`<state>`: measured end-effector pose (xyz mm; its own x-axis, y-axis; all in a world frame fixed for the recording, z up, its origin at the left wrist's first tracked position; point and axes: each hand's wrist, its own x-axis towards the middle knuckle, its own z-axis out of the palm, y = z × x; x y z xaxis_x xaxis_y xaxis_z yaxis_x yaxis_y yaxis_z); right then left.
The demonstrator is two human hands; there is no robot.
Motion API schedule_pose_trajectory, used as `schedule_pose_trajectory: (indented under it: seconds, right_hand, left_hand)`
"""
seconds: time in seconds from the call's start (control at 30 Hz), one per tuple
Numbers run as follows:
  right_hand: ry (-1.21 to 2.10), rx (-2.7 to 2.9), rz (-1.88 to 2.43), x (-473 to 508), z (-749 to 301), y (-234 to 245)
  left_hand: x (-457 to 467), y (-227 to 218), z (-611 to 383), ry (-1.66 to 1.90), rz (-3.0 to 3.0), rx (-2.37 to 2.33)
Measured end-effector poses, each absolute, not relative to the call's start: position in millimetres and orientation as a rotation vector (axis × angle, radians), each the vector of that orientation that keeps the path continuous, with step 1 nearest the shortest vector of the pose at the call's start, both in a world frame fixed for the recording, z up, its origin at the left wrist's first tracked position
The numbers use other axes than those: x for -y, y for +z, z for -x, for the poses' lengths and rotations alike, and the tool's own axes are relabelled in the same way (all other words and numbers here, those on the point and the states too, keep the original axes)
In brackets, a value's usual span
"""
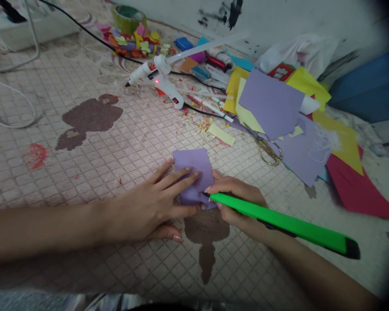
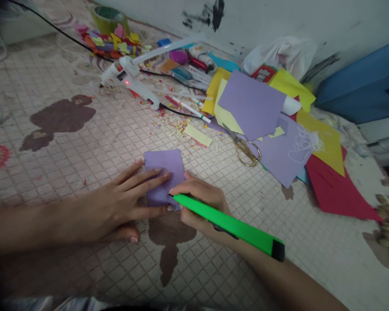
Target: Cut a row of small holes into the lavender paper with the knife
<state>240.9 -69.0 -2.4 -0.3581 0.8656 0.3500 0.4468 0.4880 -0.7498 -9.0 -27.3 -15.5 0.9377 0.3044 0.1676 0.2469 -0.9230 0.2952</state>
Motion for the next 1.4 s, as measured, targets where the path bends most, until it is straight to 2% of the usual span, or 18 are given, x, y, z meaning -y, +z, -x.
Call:
schedule_pose_trajectory:
  seconds: [0.3,0.6,1.4]
  right_hand:
    - [0.657,1.855,1.231,78.2,-243.7,-1.1]
    - [0.616,1.831,1.185,79.0,-242.9,-21.7]
    - [0.697,1.967,1.127,76.7,-240.6,-5.4]
  left_hand:
    - [28.5,-16.1,8.2,0.289,-2.812,-0.433]
    - [29.3,-16.2,8.1,0.292,-2.844,-0.432]
    - [29.4,-16.4,7.6,0.349,-2.838,-0.439]
